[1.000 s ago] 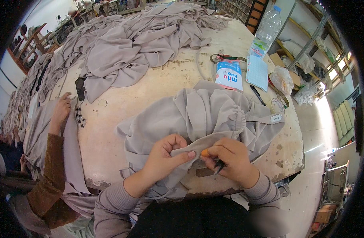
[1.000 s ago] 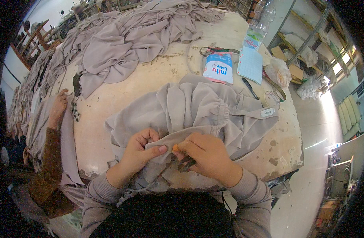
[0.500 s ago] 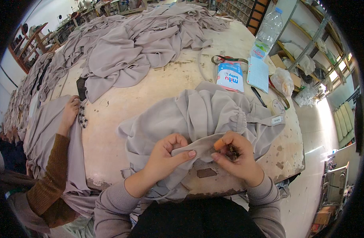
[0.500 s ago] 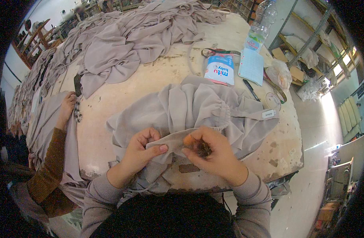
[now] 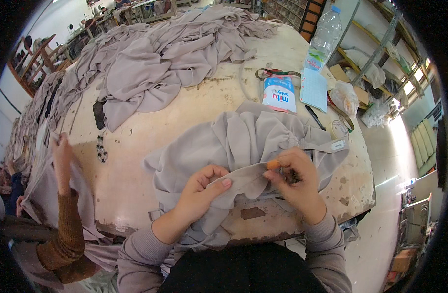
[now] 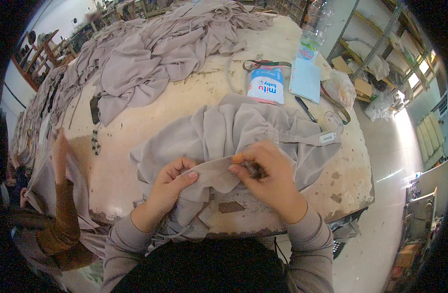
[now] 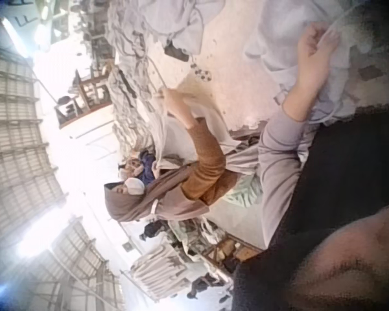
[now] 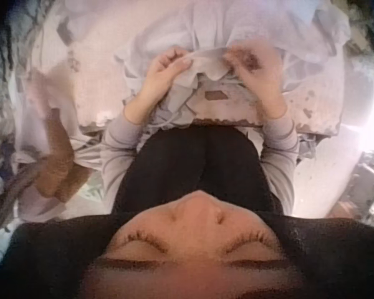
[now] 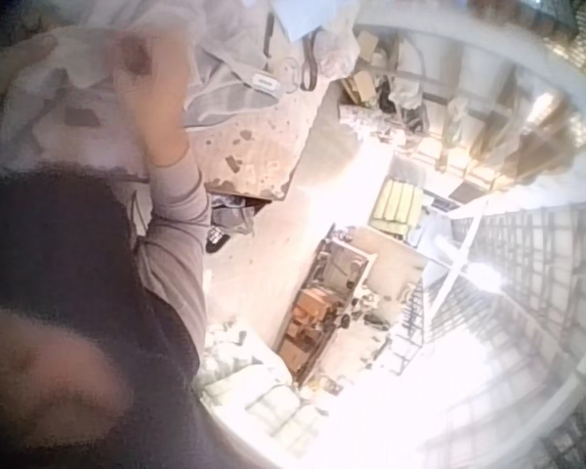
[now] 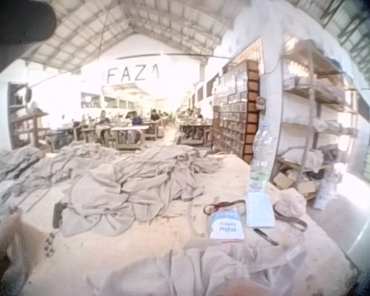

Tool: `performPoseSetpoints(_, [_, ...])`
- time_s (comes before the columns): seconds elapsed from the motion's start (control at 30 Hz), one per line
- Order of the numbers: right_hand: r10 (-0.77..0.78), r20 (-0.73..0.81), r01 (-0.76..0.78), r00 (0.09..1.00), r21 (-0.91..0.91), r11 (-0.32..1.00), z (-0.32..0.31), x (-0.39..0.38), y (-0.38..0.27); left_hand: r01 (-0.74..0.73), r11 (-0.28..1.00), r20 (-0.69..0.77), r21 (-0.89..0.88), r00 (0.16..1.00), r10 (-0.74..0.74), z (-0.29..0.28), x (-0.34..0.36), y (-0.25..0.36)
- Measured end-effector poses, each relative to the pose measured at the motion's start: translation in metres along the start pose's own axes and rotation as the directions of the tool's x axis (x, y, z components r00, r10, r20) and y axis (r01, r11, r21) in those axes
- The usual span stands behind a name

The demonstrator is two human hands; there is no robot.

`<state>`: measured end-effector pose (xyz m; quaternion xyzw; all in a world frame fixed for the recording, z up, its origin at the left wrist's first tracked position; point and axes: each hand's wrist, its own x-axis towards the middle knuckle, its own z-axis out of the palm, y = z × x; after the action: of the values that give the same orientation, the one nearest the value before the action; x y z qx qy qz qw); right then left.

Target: The person trims excess fabric around a sewn label on a light gray garment using small scissors. The person repeatedly cuts small sections of fabric near the label, then inspects the area before continuing to trim.

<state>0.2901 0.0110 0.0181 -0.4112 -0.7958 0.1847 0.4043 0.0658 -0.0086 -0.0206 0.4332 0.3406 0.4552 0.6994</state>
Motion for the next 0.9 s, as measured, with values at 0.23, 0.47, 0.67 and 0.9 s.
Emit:
performPoseSetpoints(0.23, [0.287, 0.161, -0.325, 0.944, 0.327, 0.887, 0.01, -0.002, 0.009, 0.002, 0.999, -0.018, 0.04, 1.0, -0.001, -0.002, 0.0, 0.003])
performPoseSetpoints(0.47, [0.3, 0.191, -0.355, 0.935, 0.534, 0.767, 0.003, -0.005, 0.008, -0.061, 0.989, -0.017, 0.131, 0.998, 0.064, -0.001, -0.003, 0.006])
performPoseSetpoints(0.67, [0.232, 0.101, -0.253, 0.967, 0.429, 0.867, 0.003, -0.008, 0.008, -0.108, 0.974, -0.018, 0.199, 0.993, 0.114, -0.001, -0.005, 0.011])
performPoseSetpoints(0.9, [0.203, 0.012, -0.184, 0.979, 0.475, 0.861, 0.011, -0.01, 0.006, 0.127, 0.978, 0.024, 0.167, 0.991, -0.133, 0.002, -0.01, 0.013])
